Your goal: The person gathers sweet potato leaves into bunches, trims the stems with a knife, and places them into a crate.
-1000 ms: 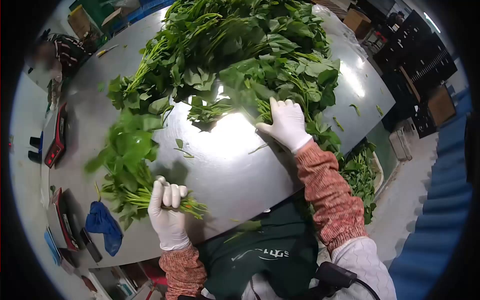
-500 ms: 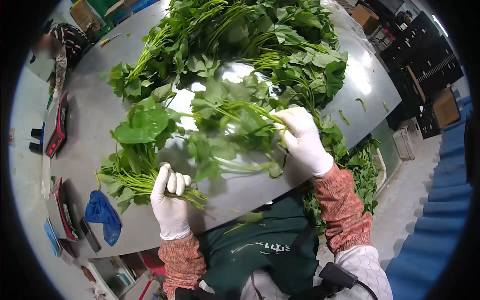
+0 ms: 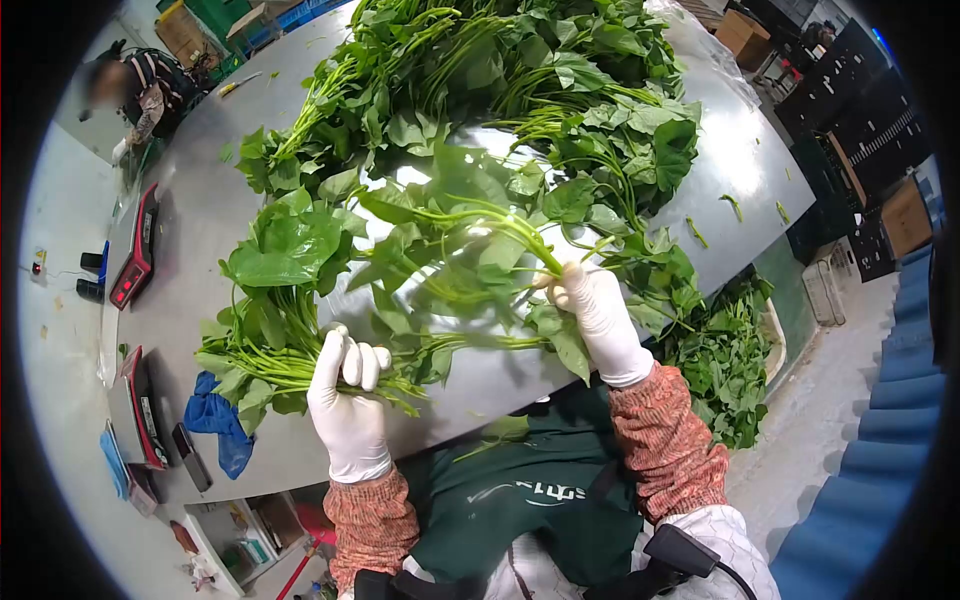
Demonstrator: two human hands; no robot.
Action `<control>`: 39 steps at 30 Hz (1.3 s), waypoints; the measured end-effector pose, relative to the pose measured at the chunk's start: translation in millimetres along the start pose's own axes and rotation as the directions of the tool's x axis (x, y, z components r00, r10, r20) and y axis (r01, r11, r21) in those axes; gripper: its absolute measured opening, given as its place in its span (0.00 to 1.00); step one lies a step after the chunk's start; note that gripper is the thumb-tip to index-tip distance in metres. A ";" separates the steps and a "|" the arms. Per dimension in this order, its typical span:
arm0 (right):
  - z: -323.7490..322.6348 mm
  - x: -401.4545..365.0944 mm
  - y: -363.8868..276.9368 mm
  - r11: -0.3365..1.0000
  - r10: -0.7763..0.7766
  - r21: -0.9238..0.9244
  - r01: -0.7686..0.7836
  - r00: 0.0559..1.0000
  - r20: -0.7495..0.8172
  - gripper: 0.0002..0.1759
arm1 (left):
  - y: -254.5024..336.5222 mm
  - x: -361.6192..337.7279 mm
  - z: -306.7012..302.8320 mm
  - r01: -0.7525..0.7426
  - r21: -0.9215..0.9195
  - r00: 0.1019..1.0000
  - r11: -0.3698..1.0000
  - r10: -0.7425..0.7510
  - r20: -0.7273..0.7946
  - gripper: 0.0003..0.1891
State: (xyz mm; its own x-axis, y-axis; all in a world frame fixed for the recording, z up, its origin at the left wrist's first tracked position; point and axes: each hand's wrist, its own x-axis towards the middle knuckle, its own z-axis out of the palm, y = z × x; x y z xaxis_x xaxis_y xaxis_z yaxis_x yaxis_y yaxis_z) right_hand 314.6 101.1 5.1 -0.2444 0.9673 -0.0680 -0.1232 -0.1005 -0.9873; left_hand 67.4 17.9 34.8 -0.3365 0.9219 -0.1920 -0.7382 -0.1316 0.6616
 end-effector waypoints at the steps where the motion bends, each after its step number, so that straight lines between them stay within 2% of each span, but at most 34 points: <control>1: -0.2 0.2 1.2 1.000 0.027 0.010 -0.027 0.999 -0.029 0.24 | -0.3 0.0 -0.6 0.000 -0.001 1.000 1.000 0.000 0.008 0.06; 3: 1.3 3.6 -0.4 0.997 0.076 0.031 -0.073 0.994 -0.083 0.22 | 0.3 -0.4 0.0 -0.004 0.000 1.000 1.000 0.004 0.015 0.07; 4: 5.4 3.1 -2.3 0.995 0.050 0.091 -0.042 0.995 -0.085 0.16 | 0.1 -1.2 1.3 -0.007 0.002 1.000 1.000 0.007 0.011 0.07; 7: 16.6 0.0 -2.4 0.997 0.037 0.074 -0.034 0.998 -0.040 0.12 | 0.1 -3.4 6.6 -0.012 0.009 1.000 1.000 0.012 -0.006 0.07; 8: 22.7 -2.4 -7.7 0.987 0.057 0.155 -0.049 0.997 -0.053 0.08 | -0.3 -3.1 6.0 -0.010 0.011 1.000 1.000 0.010 0.000 0.07; 10: 29.3 -1.9 11.4 0.965 -0.224 -0.149 0.216 0.974 -0.044 0.08 | -3.5 -5.1 12.2 0.006 0.006 0.999 1.000 -0.005 -0.042 0.09; 11: 33.9 -3.8 19.8 0.896 -0.354 -0.291 0.336 0.935 -0.007 0.09 | -7.8 -4.6 9.8 0.011 0.027 1.000 1.000 -0.011 0.015 0.12; 12: 44.2 -13.1 9.0 0.870 -0.325 -0.391 0.301 0.946 0.006 0.12 | -11.5 -7.2 14.2 0.040 0.075 0.999 0.996 -0.039 -0.018 0.12; 13: 48.3 -16.6 11.9 0.715 -0.374 -0.604 0.352 0.923 0.095 0.14 | -16.2 -10.6 20.5 0.071 0.123 0.996 0.990 -0.064 -0.056 0.13; 14: 53.7 -18.1 11.9 0.552 -0.469 -0.692 0.465 0.859 0.203 0.15 | -20.2 -13.2 28.1 0.089 0.202 0.988 0.975 -0.060 -0.142 0.14; 15: 59.7 -20.3 9.4 0.363 -0.539 -0.746 0.558 0.779 0.321 0.16 | -23.4 -16.2 35.0 0.062 0.292 0.993 0.954 -0.028 -0.118 0.12; 16: 65.9 -25.9 4.9 0.335 -0.528 -0.742 0.581 0.768 0.363 0.15 | -27.7 -17.1 34.9 0.089 0.311 0.990 0.946 -0.049 -0.133 0.10; 17: 68.9 -29.3 7.1 0.356 -0.508 -0.730 0.584 0.777 0.373 0.15 | -31.7 -16.6 30.1 0.117 0.327 0.987 0.938 -0.073 -0.146 0.09; 18: 70.4 -32.1 8.8 0.375 -0.487 -0.721 0.583 0.785 0.381 0.14 | -37.5 -13.8 9.6 0.116 0.263 0.985 0.958 -0.077 -0.152 0.11; 20: 68.1 -34.0 12.6 0.430 -0.481 -0.688 0.584 0.793 0.373 0.14 | -38.0 -11.4 2.0 0.103 0.301 0.990 0.948 -0.069 -0.124 0.11; 23: 64.5 -29.5 10.4 0.356 -0.559 -0.692 0.628 0.736 0.381 0.14 | -42.1 -15.0 1.3 0.143 0.267 0.989 0.953 -0.124 -0.085 0.09; 24: 64.2 -30.1 5.5 0.367 -0.524 -0.711 0.600 0.765 0.374 0.12 | -43.1 -16.2 4.9 0.155 0.248 0.987 0.956 -0.138 -0.084 0.08; 27: 62.9 -26.5 6.6 0.418 -0.527 -0.681 0.602 0.771 0.358 0.09 | -45.5 -17.7 0.8 0.157 0.183 0.988 0.971 -0.155 -0.026 0.06; 28: 65.1 -27.1 8.0 0.513 -0.513 -0.648 0.564 0.806 0.295 0.08 | -43.3 -17.6 -0.4 0.156 0.185 0.988 0.970 -0.157 -0.008 0.06; 29: 63.8 -27.2 8.7 0.562 -0.482 -0.609 0.560 0.820 0.309 0.08 | -41.1 -17.4 -1.4 0.153 0.187 0.987 0.970 -0.158 0.011 0.06; 30: 61.6 -26.8 9.2 0.610 -0.451 -0.567 0.554 0.831 0.326 0.09 | -38.2 -18.3 -0.8 0.158 0.242 0.985 0.957 -0.170 0.029 0.08; 32: 62.4 -28.9 11.5 0.690 -0.413 -0.499 0.525 0.851 0.325 0.08 | -39.3 -20.5 8.8 0.087 0.445 0.996 0.891 -0.079 -0.038 0.06; 33: 62.3 -30.6 13.1 0.774 -0.367 -0.435 0.460 0.886 0.282 0.07 | -40.2 -21.2 14.1 0.058 0.542 0.998 0.838 -0.029 -0.062 0.06; 35: 60.0 -33.8 14.0 0.904 -0.258 -0.291 0.312 0.943 0.209 0.05 | -41.6 -18.7 15.0 0.035 0.467 0.998 0.884 -0.002 -0.070 0.04; 36: 60.3 -36.3 10.0 0.955 -0.169 -0.227 0.190 0.980 0.106 0.03 | -44.3 -15.0 8.6 0.053 0.400 0.995 0.915 -0.013 -0.100 0.04; 37: 56.6 -36.3 11.6 0.950 -0.198 -0.246 0.191 0.980 -0.005 0.04 | -44.2 -11.7 4.2 0.067 0.329 0.991 0.942 -0.025 -0.130 0.05; 39: 40.0 -30.0 10.1 0.990 -0.133 -0.079 0.117 0.962 -0.237 0.06 | -24.9 -0.3 -5.3 0.046 0.246 0.990 0.968 -0.012 -0.139 0.07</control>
State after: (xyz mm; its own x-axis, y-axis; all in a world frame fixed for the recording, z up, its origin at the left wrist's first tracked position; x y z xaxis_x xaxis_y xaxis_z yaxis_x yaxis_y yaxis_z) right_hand 282.2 61.7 2.9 0.0095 0.9994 0.0320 -0.0742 0.0327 -0.9967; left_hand 82.7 19.0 14.6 -0.4052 0.8641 -0.2987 -0.5862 0.0051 0.8101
